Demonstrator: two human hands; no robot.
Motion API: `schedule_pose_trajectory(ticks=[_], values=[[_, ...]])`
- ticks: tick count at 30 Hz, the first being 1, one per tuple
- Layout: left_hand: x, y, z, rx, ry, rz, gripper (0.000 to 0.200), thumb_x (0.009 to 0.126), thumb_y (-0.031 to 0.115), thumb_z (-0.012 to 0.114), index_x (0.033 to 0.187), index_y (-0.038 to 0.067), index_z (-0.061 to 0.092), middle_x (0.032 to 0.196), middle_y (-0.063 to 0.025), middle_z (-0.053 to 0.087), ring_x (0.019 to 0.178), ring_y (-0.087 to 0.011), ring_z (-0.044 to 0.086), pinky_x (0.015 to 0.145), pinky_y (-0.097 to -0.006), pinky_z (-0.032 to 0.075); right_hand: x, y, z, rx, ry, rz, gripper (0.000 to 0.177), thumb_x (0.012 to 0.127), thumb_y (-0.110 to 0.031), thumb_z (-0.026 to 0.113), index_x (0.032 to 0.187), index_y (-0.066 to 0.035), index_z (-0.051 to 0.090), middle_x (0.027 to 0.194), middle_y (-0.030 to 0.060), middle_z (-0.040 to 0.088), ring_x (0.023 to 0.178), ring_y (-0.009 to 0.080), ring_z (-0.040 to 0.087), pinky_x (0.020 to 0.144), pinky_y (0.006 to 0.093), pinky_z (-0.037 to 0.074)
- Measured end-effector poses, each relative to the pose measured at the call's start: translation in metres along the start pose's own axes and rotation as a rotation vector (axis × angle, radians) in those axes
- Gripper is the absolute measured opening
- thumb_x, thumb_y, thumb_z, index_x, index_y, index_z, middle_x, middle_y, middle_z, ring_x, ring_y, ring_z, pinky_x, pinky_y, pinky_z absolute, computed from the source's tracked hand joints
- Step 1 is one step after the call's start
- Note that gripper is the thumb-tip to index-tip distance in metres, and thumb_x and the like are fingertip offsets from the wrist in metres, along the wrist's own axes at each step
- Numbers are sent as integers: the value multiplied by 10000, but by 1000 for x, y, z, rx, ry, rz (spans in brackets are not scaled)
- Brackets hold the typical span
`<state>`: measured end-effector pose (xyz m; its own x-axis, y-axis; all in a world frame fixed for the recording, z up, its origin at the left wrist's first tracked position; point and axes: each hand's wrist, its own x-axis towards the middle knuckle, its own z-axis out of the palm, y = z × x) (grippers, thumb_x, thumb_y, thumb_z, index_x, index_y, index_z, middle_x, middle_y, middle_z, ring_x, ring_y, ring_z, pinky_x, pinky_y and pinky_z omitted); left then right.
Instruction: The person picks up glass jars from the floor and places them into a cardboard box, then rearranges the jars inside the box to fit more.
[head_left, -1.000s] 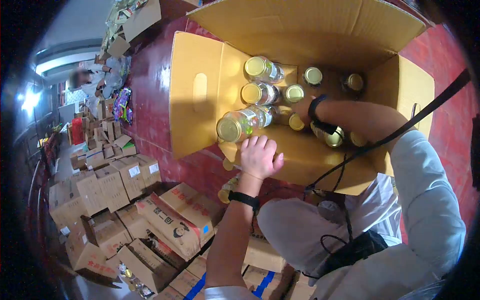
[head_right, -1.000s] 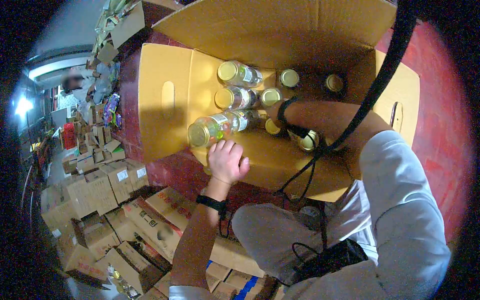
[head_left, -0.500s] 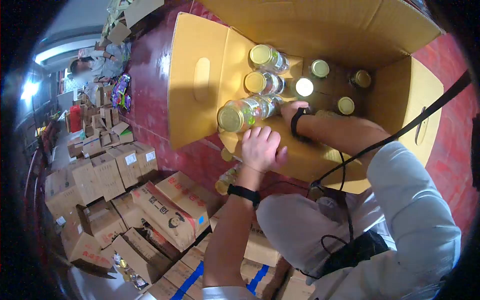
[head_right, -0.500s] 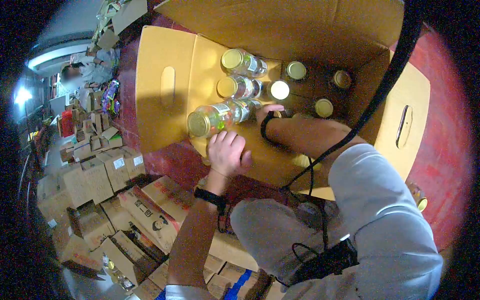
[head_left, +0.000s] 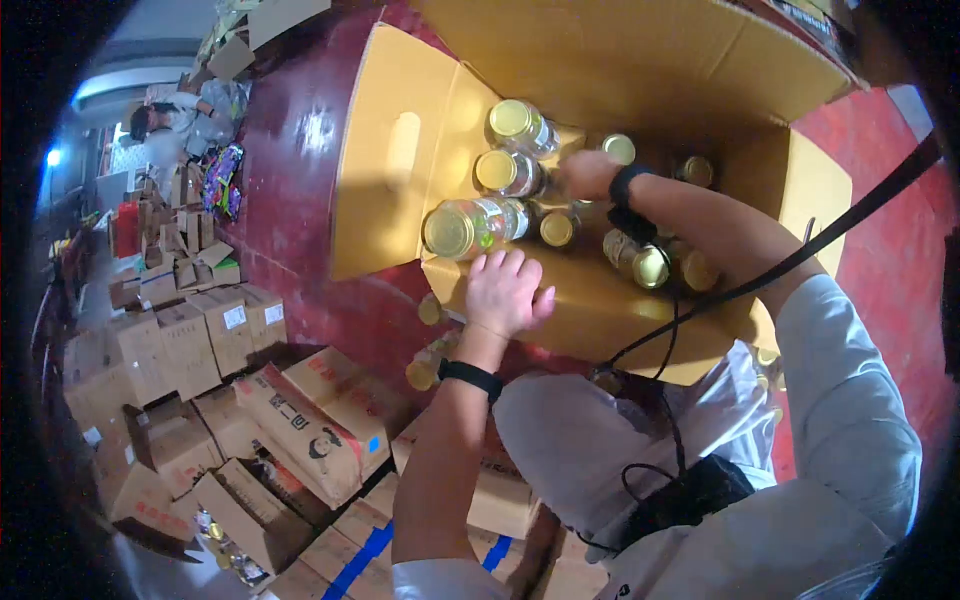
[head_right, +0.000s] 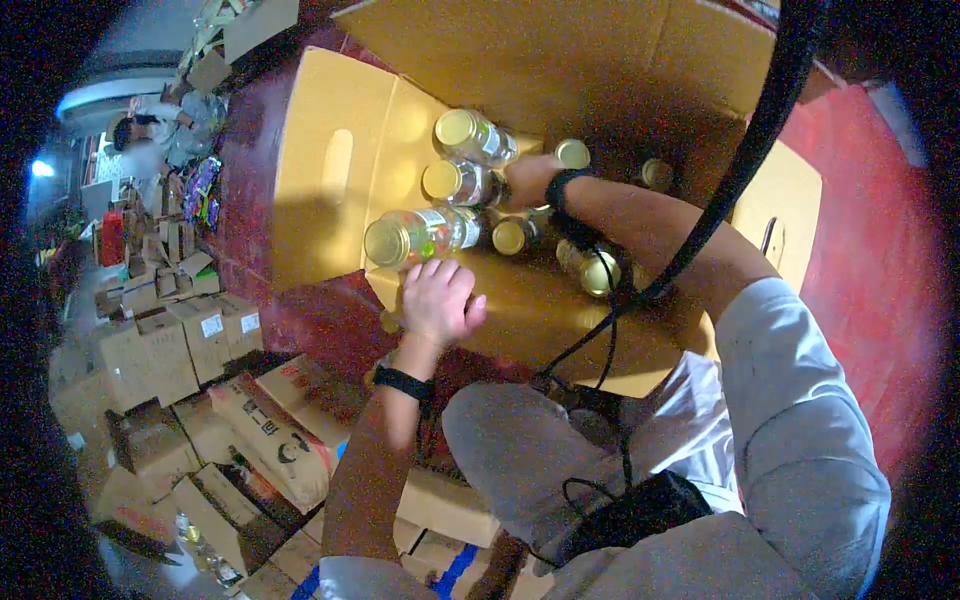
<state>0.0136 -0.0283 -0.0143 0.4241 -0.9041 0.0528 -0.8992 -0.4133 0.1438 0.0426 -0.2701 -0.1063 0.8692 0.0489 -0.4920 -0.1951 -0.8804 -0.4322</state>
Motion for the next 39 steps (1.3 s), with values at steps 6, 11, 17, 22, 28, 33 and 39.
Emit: schedule_pose_trajectory(ticks=[6, 11, 17, 22, 28, 33, 39], values=[[1, 1, 2, -30, 63, -18, 312, 716, 434, 556, 709, 122, 559, 766, -66, 522, 773, -260, 518, 693, -414, 403, 23, 70, 34, -12, 37, -15, 327, 800, -313, 635, 1023, -74, 657, 940, 192, 676, 862, 396, 652, 746, 448, 536], [-2, 1, -2, 3, 31, -25, 298, 713, 435, 569, 724, 137, 575, 777, -51, 528, 786, -242, 524, 708, -386, 403, 23, 35, 48, 232, 122, 77, 636, 768, -316, 649, 1210, 103, 465, 1031, 256, 643, 930, 377, 658, 777, 438, 535], [-4, 0, 0, -14, 23, -44, 309, 735, 457, 571, 743, 150, 601, 824, -47, 549, 830, -241, 530, 754, -396, 404, 38, 22, 60, 400, 92, 197, 621, 776, -231, 641, 1243, 108, 413, 1058, 313, 620, 1033, 421, 613, 894, 421, 498], [-6, -2, -1, -20, 52, -17, 305, 750, 462, 586, 754, 157, 604, 838, -34, 559, 830, -226, 542, 740, -380, 415, 28, 36, 57, 497, 89, 79, 726, 773, -321, 681, 1310, 78, 397, 1258, 284, 538, 1130, 364, 576, 951, 390, 468], [-7, -1, -2, 29, -26, -31, 298, 765, 444, 600, 792, 147, 603, 858, -21, 573, 866, -219, 576, 758, -369, 431, 25, 53, 24, 91, -12, -6, 706, 780, -333, 673, 1363, -41, 405, 1244, 236, 549, 1104, 355, 581, 948, 405, 466], [-6, 3, -9, -16, -77, -82, 335, 715, 445, 657, 809, 128, 606, 872, -39, 582, 878, -215, 586, 771, -368, 437, 10, 65, 4, -231, 91, 278, 684, 778, -359, 675, 1356, -104, 412, 1234, 276, 514, 1124, 416, 556, 971, 460, 462], [-7, 0, -3, -11, -17, -63, 338, 744, 462, 622, 799, 131, 653, 863, -46, 623, 850, -211, 603, 780, -355, 446, 36, 106, 38, -103, 127, 216, 689, 751, -375, 697, 1308, -73, 426, 1286, 297, 462, 1088, 459, 572, 913, 476, 504]])
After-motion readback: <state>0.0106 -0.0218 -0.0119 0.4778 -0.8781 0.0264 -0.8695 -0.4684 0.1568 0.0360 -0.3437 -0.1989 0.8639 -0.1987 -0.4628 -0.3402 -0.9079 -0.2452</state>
